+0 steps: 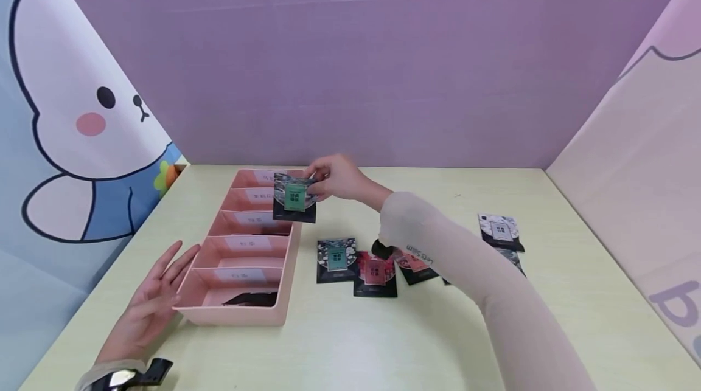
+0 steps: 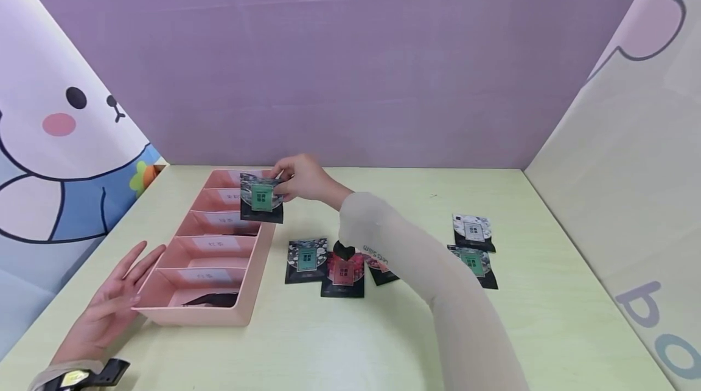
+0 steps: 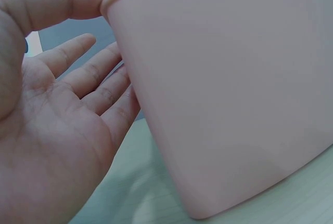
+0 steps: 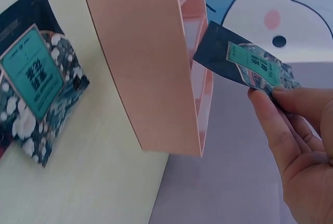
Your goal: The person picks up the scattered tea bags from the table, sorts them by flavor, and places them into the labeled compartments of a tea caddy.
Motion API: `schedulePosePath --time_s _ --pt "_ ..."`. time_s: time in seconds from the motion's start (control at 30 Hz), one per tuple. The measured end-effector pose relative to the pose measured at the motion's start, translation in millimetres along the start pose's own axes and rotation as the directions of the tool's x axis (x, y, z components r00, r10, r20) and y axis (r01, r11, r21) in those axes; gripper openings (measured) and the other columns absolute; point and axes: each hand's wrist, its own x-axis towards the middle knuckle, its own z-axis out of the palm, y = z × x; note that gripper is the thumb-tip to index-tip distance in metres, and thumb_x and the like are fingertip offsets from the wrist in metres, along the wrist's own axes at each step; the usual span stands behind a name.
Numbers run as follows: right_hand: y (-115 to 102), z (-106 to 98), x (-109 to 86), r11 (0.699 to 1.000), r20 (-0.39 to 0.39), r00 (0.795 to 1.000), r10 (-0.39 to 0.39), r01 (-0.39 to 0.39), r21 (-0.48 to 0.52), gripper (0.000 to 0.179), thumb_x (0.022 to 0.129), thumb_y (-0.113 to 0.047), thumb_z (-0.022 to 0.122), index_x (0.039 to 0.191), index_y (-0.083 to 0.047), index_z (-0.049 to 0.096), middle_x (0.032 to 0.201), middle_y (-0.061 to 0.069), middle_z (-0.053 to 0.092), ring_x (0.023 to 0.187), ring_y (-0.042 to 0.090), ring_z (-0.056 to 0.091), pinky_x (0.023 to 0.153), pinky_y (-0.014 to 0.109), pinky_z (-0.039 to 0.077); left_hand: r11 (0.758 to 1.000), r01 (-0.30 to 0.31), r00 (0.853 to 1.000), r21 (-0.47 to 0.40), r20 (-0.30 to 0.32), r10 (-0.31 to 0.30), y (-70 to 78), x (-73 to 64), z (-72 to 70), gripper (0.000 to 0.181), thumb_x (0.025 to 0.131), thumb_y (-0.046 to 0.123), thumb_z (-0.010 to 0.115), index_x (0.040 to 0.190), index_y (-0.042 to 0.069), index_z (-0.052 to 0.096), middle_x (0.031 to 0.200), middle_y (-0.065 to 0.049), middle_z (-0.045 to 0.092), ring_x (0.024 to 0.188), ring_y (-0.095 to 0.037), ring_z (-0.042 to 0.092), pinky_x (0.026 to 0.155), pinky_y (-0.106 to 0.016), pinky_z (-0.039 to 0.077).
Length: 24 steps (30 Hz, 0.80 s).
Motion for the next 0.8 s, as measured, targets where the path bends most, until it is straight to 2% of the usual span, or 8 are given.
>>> schedulePosePath --time_s 0.1,0.3,0.43,0.57,0.67,0.8 --pt "-2.6 8.6 2.8 1.0 -0.005 1.0 -0.031 0.031 0.004 0.021 0.09 0.001 0.07 0.111 0.001 0.071 0.086 0.009 0.067 0.069 0.02 0.068 0.067 0.032 0.059 1.0 -0.002 1.0 0.001 0.002 0.002 0.3 -0.1 0.3 0.083 0.09 -0.023 0.013 0.162 0.018 0.007 0.16 -0.001 0.033 0.144 -0.01 0.033 0.11 -0.027 0.033" --pt "-6.1 25.1 4.2 0.997 0.001 0.997 -0.079 0.079 0.018 0.023 0.094 0.001 0.064 0.116 0.0 0.069 0.097 0.012 0.065 0.08 0.022 0.068 0.07 0.032 0.058 1.0 -0.001 1.0 -0.012 -0.009 0.001 -0.5 -0.6 -0.7 0.084 0.089 -0.023 0.013 0.162 0.018 0.008 0.16 -0.001 0.034 0.144 -0.01 0.034 0.11 -0.028 0.033" --pt "-5.6 33.3 3.5 0.995 -0.03 0.995 -0.097 0.098 0.026 0.023 0.093 0.002 0.065 0.115 -0.001 0.07 0.096 0.011 0.066 0.083 0.024 0.068 0.071 0.031 0.058 1.0 0.005 1.0 -0.006 -0.018 -0.005 -1.1 -0.4 -1.8 0.083 0.09 -0.022 0.013 0.162 0.019 0.008 0.159 0.0 0.035 0.143 -0.01 0.035 0.109 -0.028 0.035" --pt "-4.5 40.3 2.2 0.993 -0.057 0.992 -0.111 0.113 0.033 0.023 0.093 0.003 0.065 0.115 -0.001 0.071 0.093 0.01 0.066 0.082 0.022 0.067 0.073 0.031 0.058 1.0 0.0 1.0 -0.024 -0.006 0.0 -1.3 -0.8 -2.6 0.083 0.089 -0.023 0.012 0.162 0.018 0.006 0.16 -0.001 0.034 0.144 -0.01 0.034 0.109 -0.028 0.035" --pt "-3.7 45.1 1.4 0.992 -0.074 0.99 -0.117 0.12 0.027 0.022 0.093 0.003 0.065 0.113 -0.002 0.071 0.092 0.01 0.066 0.082 0.018 0.066 0.072 0.026 0.057 0.999 -0.011 1.0 -0.039 0.009 0.011 -1.2 -1.7 -2.9 0.084 0.089 -0.023 0.011 0.162 0.017 0.006 0.16 -0.002 0.033 0.144 -0.011 0.033 0.109 -0.028 0.036" --pt "-3.9 50.1 0.9 0.991 -0.091 0.987 -0.135 0.136 0.011 0.02 0.092 0.003 0.065 0.111 -0.002 0.072 0.097 0.01 0.069 0.082 0.014 0.065 0.071 0.022 0.056 0.999 -0.014 1.0 -0.04 0.0 0.014 0.2 -3.5 -2.1 0.084 0.089 -0.024 0.013 0.161 0.017 0.01 0.16 -0.002 0.034 0.144 -0.011 0.034 0.109 -0.028 0.034"
